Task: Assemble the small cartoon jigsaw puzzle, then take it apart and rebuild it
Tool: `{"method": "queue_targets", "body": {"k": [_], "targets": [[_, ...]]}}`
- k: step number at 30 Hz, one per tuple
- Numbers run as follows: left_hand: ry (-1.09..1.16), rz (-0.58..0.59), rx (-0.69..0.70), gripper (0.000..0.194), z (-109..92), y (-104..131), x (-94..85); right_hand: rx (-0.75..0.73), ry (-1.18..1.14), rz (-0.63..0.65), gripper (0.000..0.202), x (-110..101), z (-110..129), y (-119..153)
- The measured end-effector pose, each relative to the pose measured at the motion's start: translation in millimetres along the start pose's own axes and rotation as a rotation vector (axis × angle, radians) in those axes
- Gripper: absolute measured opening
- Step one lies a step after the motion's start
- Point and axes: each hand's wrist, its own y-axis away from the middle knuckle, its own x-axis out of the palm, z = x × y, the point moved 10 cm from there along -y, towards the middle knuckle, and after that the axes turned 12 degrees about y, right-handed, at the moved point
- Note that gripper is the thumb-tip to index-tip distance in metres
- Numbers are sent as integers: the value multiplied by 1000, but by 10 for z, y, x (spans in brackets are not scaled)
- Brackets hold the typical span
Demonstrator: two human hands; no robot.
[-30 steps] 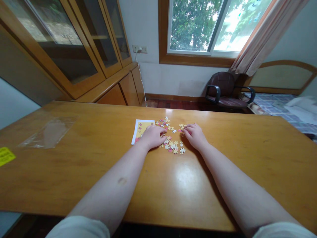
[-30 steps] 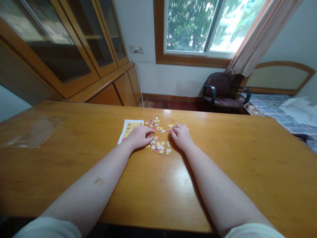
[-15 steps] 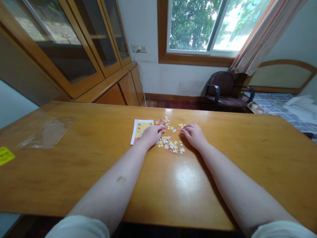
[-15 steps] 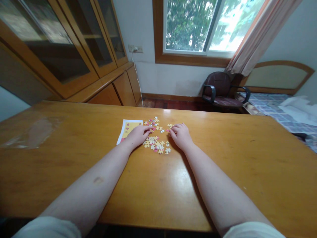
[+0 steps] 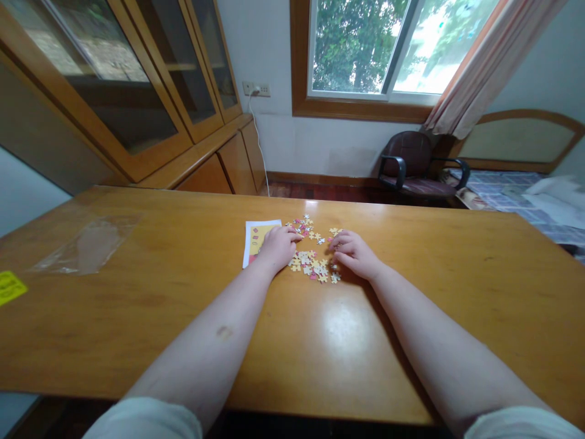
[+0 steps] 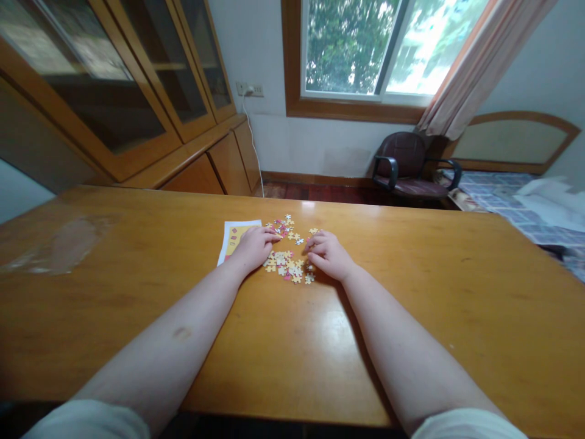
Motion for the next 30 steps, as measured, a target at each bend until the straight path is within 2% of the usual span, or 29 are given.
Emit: {"method": "queue_targets", "body": {"k": [9, 16, 20, 24, 30], "targets": [[32, -24, -12, 32, 2, -3, -25, 34, 41, 44, 30, 66, -52, -3], [65, 11, 72, 32, -108, 7, -3, 153, 191, 174, 30, 191, -154, 29], [66, 70, 169, 34, -241, 35, 54, 271, 282, 189, 32, 192, -239, 68], [46, 118, 208, 33, -306, 68, 113, 326, 315, 167, 32, 148, -274, 71], [59, 264, 303, 32, -405, 151, 265, 343, 375, 276, 36, 254, -267, 86]]}}
